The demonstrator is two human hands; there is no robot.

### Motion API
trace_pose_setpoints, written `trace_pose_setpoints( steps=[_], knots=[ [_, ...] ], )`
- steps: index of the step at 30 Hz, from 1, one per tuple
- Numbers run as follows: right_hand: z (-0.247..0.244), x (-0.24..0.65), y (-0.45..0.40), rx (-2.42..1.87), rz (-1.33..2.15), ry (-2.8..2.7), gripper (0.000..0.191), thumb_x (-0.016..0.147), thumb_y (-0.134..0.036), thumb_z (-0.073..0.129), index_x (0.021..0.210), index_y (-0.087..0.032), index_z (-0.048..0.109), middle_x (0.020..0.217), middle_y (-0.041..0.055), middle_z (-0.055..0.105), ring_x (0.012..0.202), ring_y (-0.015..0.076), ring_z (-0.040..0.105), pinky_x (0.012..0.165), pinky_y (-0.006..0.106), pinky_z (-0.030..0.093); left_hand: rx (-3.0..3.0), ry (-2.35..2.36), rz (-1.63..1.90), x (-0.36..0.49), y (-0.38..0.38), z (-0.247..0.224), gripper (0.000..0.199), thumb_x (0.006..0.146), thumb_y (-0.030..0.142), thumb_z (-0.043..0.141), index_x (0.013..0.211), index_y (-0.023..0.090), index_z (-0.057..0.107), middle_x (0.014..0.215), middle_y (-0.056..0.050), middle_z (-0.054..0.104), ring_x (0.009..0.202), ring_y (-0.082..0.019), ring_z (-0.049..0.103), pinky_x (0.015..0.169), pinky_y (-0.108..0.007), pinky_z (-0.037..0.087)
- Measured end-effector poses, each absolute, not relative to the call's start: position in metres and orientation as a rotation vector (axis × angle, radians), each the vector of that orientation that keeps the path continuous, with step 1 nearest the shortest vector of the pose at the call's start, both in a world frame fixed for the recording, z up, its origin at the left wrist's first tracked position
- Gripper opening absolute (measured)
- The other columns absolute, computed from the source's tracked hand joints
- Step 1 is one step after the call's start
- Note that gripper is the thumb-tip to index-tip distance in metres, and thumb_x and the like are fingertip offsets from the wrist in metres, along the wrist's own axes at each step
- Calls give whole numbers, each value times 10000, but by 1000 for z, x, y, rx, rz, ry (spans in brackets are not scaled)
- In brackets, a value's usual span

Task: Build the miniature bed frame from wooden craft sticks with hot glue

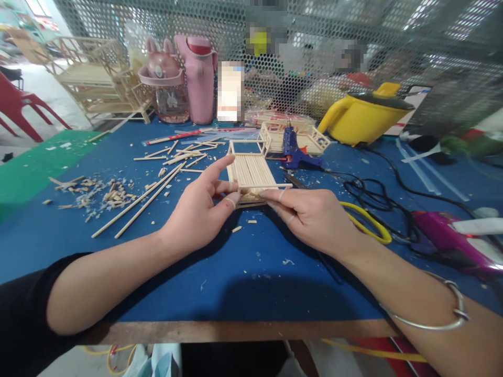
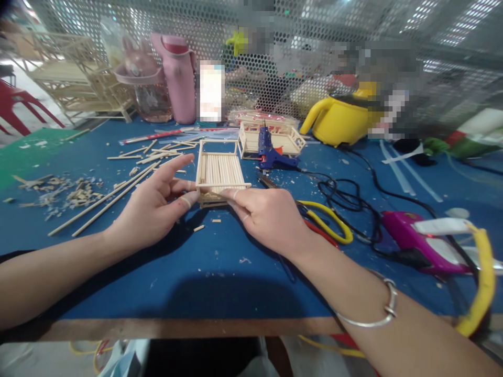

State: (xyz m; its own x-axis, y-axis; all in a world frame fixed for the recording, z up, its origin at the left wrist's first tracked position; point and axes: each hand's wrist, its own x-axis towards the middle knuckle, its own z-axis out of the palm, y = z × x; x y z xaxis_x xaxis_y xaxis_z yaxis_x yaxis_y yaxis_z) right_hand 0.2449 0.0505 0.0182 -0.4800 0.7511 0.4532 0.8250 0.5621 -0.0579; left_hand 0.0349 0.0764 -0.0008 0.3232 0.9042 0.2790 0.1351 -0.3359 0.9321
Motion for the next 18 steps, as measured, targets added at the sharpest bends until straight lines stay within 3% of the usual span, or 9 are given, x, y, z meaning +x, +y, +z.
trace_pose_setpoints(
  steps=[4, 9, 18],
  knots=[
    [20, 244, 48, -1265, -317, -2326, 264, 902, -233, 510, 1080, -233, 705, 960, 14, 762, 778, 198, 730, 622, 280, 531, 1724, 943, 1095, 35, 77, -1, 667, 803, 155, 608, 1415, 192, 345, 912, -43, 690, 872, -162, 627, 874, -339, 462],
    [21, 242, 44, -1172, -388, -2226, 232, 874, -191, 541, 1007, -228, 728, 869, 4, 773, 651, 141, 711, 575, 233, 503, 1741, 962, 1053, 34, 76, -1, 702, 786, 119, 595, 1427, 200, 318, 965, -49, 690, 881, -163, 626, 865, -338, 466],
    [16, 234, 44, -1135, -299, -2323, 324, 890, -187, 536, 1192, -221, 649, 940, 5, 766, 697, 133, 711, 591, 219, 489, 1751, 957, 1054, 33, 77, -3, 737, 754, 69, 560, 1431, 216, 310, 958, -36, 691, 790, -138, 606, 755, -293, 478]
  ],
)
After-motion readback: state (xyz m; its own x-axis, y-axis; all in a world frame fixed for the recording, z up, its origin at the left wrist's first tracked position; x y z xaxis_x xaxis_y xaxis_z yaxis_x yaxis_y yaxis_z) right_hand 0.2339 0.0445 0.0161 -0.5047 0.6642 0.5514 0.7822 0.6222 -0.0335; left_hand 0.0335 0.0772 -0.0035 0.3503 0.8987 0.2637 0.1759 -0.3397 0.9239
